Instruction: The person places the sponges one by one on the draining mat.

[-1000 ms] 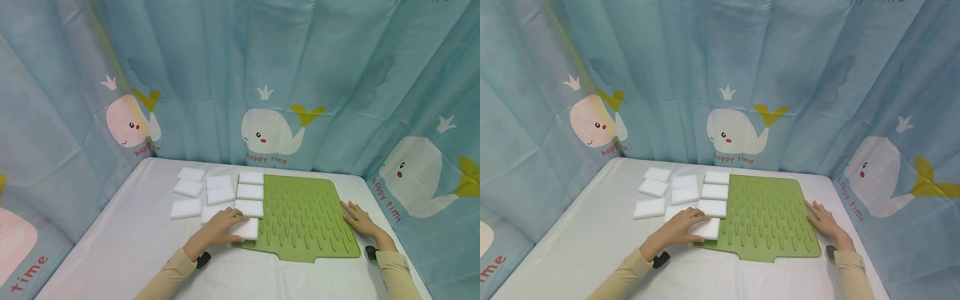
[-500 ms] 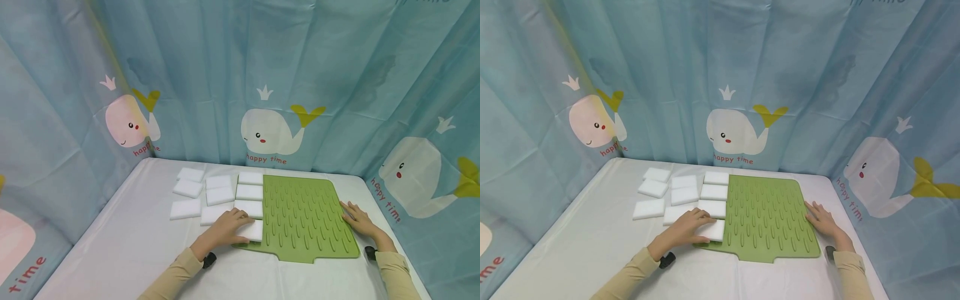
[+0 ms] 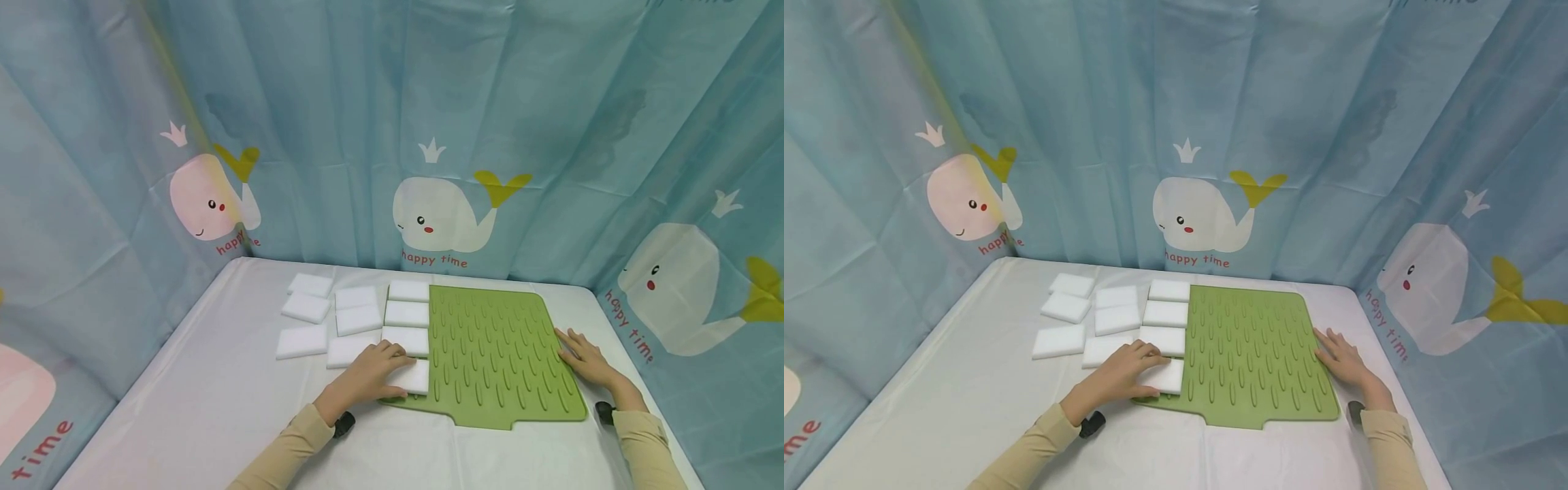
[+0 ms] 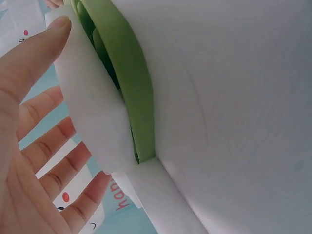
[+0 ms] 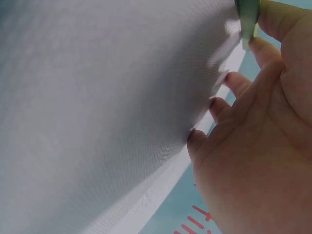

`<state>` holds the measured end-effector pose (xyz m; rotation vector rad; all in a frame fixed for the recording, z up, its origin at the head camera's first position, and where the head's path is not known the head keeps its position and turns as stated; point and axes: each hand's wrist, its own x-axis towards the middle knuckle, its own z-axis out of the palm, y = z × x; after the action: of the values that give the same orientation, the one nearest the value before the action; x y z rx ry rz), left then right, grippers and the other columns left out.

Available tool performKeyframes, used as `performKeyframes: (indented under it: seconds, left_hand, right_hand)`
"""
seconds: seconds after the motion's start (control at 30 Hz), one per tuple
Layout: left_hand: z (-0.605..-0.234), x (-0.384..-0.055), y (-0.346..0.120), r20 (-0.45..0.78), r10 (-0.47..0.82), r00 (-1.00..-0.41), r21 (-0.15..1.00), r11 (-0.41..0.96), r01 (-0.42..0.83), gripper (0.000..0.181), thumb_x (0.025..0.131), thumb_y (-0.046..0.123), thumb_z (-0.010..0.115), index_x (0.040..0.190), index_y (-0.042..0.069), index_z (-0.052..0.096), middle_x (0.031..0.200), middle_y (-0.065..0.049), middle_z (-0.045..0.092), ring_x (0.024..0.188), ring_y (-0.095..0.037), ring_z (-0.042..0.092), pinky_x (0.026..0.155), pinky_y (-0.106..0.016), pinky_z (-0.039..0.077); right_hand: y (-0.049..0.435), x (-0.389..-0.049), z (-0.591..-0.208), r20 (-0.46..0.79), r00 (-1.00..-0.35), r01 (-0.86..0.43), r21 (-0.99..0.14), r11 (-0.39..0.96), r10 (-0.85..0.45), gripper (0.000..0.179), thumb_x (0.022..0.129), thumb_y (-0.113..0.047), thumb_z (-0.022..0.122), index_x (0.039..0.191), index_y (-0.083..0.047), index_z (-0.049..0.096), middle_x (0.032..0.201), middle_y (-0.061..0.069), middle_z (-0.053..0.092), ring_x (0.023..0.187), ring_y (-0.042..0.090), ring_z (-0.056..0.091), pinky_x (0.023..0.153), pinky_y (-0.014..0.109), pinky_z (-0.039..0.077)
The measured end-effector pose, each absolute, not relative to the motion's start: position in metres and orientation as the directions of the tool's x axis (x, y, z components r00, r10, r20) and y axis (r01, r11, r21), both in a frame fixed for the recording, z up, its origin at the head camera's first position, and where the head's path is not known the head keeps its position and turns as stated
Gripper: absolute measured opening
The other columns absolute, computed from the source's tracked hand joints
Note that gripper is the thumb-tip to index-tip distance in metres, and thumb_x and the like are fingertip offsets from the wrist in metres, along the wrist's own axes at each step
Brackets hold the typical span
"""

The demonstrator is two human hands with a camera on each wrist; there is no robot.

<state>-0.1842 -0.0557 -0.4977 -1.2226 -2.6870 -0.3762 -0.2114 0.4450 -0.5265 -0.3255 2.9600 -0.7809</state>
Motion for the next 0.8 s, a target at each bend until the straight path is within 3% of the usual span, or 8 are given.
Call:
performKeyframes:
  seconds: [0.8]
  left_hand:
    - [-0.481,-0.196,-0.077,0.277,0.715,-0.641,0.169,0.621,0.766,0.053,0.077,0.051,0.068,0.122,0.022,0.061,0.113,0.002,0.057,0.102,-0.017,0.05,0.079,-0.034,0.045]
  right_hand:
    - [0.445,-0.211,-0.526,-0.01,-0.977,-0.181,-0.5,0.847,-0.215,0.059,0.096,-0.029,0.048,0.143,0.0,0.028,0.143,0.039,0.014,0.128,0.062,0.006,0.096,0.074,-0.001]
